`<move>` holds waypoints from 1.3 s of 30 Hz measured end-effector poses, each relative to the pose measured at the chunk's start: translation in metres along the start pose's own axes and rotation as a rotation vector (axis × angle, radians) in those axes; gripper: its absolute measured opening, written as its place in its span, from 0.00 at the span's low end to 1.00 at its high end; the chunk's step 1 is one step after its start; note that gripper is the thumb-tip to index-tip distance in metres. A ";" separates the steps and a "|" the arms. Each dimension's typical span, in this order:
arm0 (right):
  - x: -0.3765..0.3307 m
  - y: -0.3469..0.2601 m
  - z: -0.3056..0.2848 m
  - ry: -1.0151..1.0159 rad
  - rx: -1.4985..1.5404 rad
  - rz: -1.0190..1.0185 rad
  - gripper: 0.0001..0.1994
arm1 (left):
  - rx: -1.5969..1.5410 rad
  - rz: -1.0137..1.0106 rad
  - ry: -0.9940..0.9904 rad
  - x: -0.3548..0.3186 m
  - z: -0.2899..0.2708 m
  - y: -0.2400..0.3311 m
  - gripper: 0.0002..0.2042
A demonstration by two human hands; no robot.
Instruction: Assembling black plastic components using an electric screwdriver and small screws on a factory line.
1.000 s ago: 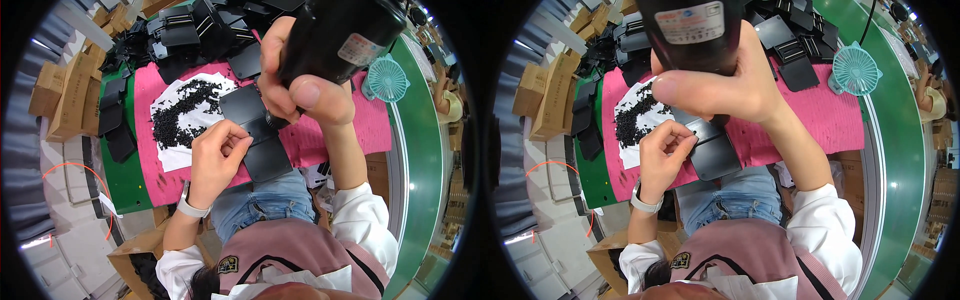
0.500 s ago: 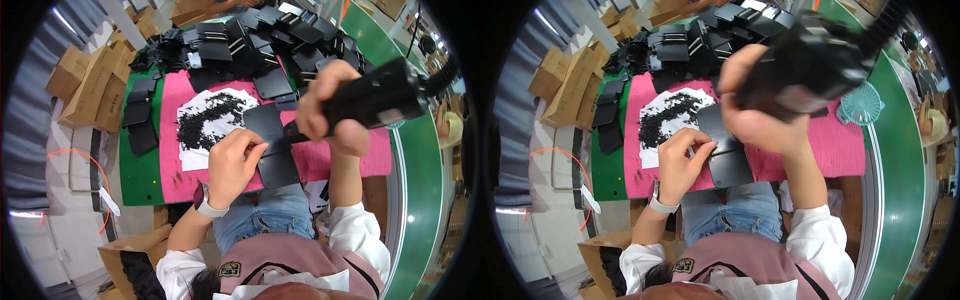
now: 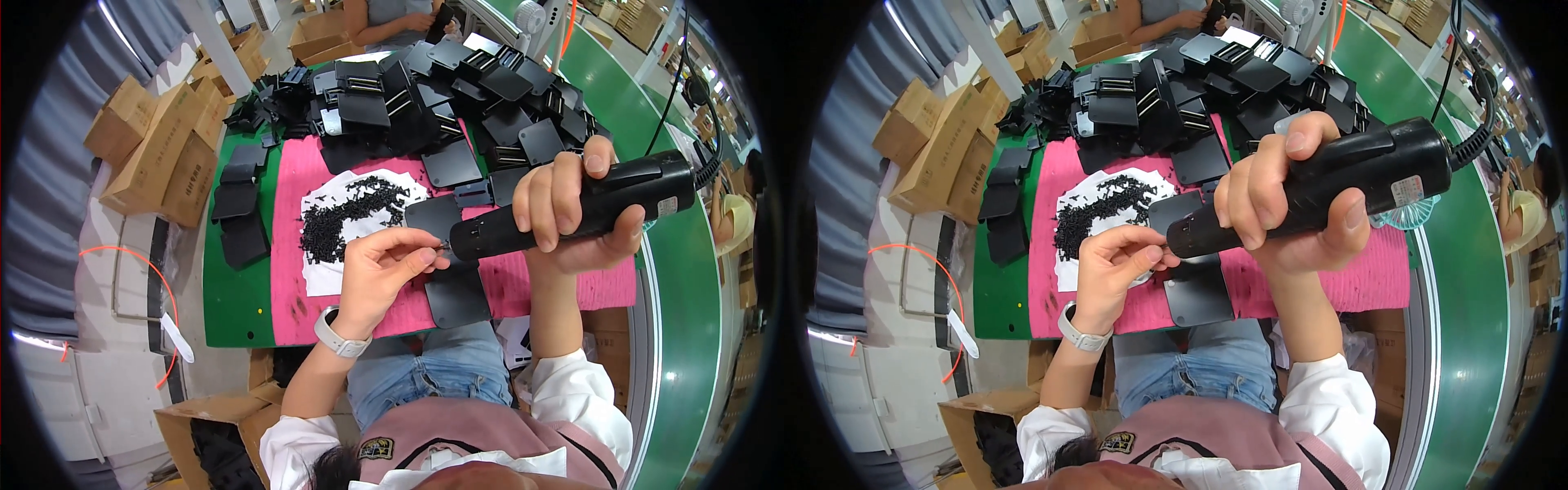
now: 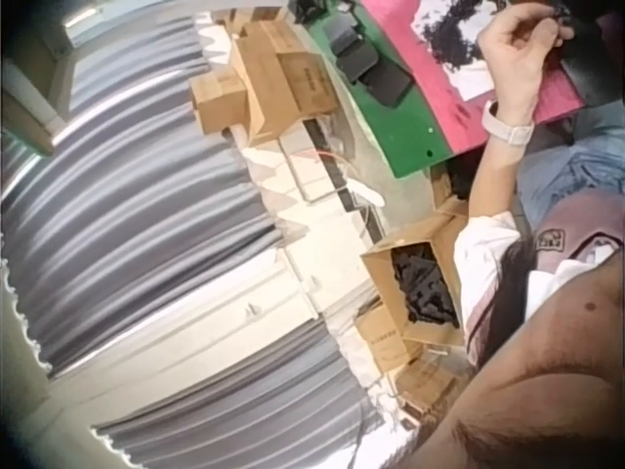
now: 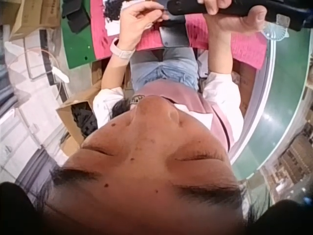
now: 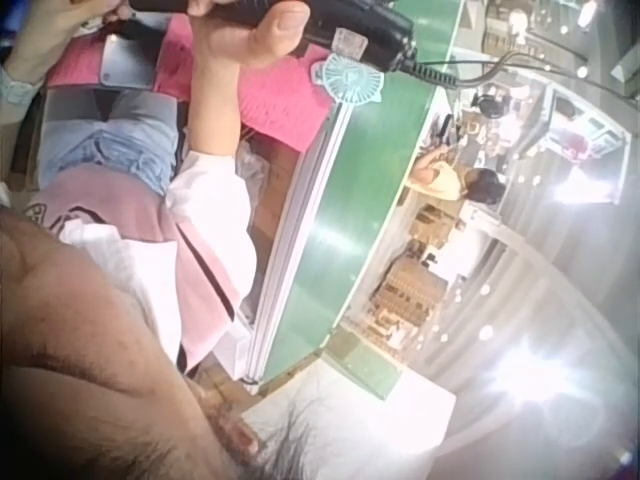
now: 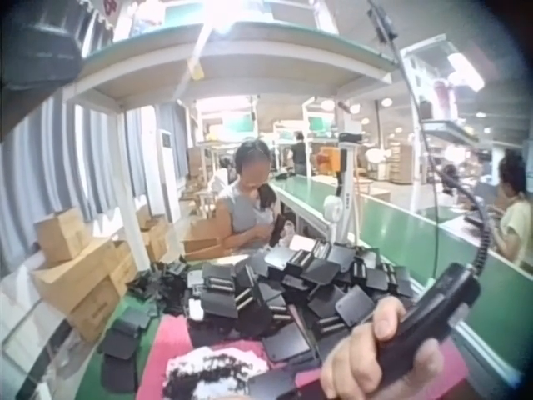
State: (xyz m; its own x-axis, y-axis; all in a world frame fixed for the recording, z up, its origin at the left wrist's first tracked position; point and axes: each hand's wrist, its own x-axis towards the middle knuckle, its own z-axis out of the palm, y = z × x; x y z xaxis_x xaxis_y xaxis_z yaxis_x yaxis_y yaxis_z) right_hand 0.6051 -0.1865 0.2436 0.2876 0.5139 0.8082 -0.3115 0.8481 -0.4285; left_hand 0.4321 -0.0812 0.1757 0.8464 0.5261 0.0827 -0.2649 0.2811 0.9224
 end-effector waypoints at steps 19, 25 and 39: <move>0.005 0.016 0.018 0.004 -0.325 0.342 0.22 | 0.713 -0.151 -0.003 0.002 -0.009 0.010 0.23; 0.005 0.023 0.026 0.106 -0.332 0.410 0.21 | 0.578 -0.231 -0.087 0.012 -0.010 0.003 0.20; 0.010 0.043 0.036 0.078 -0.510 0.420 0.23 | 0.393 -0.270 -0.071 0.017 -0.015 -0.009 0.14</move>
State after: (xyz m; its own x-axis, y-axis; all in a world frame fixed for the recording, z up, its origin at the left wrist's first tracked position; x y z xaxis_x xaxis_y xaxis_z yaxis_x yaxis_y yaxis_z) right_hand 0.5624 -0.1497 0.2478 0.3061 0.8058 0.5069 0.0509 0.5179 -0.8539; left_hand 0.4418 -0.0627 0.1635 0.8940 0.4161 -0.1662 0.1517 0.0677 0.9861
